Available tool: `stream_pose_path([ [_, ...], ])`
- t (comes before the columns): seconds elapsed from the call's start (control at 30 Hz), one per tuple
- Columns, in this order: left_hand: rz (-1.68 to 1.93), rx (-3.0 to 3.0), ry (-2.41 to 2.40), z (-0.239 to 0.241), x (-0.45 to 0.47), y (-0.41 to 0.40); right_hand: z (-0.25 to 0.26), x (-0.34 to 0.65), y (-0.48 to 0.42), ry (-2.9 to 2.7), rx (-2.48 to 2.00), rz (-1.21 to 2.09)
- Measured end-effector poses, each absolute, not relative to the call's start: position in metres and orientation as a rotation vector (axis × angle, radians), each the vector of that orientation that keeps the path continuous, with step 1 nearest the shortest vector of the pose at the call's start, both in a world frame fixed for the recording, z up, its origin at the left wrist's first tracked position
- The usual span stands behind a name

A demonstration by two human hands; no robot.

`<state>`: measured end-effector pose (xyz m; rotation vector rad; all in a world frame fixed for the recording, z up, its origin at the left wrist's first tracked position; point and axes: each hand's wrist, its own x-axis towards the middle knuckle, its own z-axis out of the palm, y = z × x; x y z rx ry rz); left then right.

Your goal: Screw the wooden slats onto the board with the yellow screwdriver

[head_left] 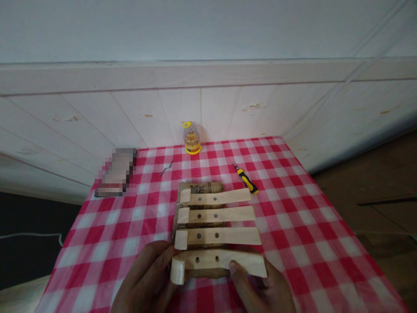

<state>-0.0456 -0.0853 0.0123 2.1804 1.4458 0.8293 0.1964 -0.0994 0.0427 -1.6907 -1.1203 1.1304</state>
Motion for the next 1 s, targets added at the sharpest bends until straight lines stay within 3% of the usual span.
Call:
stream_pose_path([
  [1.0, 0.772, 2.235, 1.472, 0.0074, -0.0514, -0.0863, 0.04, 0.1924, -0.0999, -0.993, -1.687, 1.172],
])
